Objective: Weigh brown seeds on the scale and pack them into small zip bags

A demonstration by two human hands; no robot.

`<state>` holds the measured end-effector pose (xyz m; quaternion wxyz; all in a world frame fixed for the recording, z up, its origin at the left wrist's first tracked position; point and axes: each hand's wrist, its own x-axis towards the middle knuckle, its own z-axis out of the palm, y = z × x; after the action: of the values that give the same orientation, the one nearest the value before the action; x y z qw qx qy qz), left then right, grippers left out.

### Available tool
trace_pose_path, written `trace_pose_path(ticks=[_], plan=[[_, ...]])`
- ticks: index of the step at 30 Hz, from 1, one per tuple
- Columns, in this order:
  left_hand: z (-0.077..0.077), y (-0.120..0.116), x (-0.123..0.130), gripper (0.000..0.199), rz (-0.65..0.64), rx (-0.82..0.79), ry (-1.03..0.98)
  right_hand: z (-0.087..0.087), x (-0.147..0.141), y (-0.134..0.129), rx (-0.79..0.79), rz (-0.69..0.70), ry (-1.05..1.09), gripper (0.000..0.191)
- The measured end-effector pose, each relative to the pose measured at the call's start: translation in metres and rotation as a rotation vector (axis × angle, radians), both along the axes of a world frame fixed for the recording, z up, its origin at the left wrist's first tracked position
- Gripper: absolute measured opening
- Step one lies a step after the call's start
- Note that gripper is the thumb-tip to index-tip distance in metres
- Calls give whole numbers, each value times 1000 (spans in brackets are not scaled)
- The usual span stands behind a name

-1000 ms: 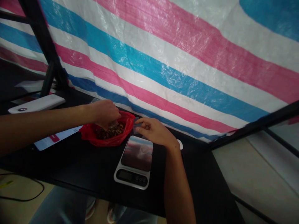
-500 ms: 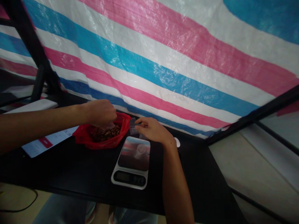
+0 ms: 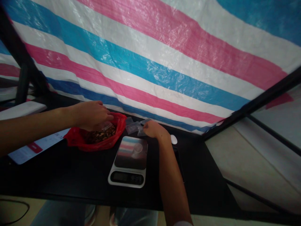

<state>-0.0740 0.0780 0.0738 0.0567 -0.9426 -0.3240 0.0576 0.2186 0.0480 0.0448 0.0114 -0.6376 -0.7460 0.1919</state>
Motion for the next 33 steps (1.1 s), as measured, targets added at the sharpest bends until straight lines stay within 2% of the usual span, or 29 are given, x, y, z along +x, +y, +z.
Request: trace_pose_path(ticks=[3, 5, 9, 12, 15, 17, 20, 24, 26, 29, 31, 33], plan=[[1, -2, -9, 27, 26, -23, -14, 8, 2, -5, 55, -7, 16, 18], [0, -2, -16, 32, 42, -134, -137, 12, 0, -7, 114, 31, 127, 19], [-14, -3, -22, 44, 45, -552, -564, 16, -16, -12, 236, 137, 455, 26], [-33, -6, -16, 53, 154, -899, -910, 18, -34, -18, 284, 263, 681, 27], [-48, -10, -4, 60, 162, -1172, -1078, 19, -49, -24, 224, 337, 741, 30], [-52, -13, 4, 60, 132, -1238, -1096, 19, -54, -26, 155, 349, 752, 26], [-51, -16, 10, 53, 95, -1181, -1006, 19, -52, -27, 103, 322, 748, 22], [-51, -17, 2, 42, 85, -1078, -894, 26, -30, -26, 154, 201, 702, 26], [-53, -15, -5, 41, 114, -953, -896, 31, -10, -25, 152, 128, 665, 29], [-56, -11, -14, 40, 168, -679, -840, 37, 26, -23, 144, 13, 533, 30], [-57, -10, -15, 38, 165, -538, -705, 38, 49, -20, 153, -95, 377, 29], [-58, -10, -14, 38, 130, -469, -553, 35, 70, -17, 156, -213, 201, 24]])
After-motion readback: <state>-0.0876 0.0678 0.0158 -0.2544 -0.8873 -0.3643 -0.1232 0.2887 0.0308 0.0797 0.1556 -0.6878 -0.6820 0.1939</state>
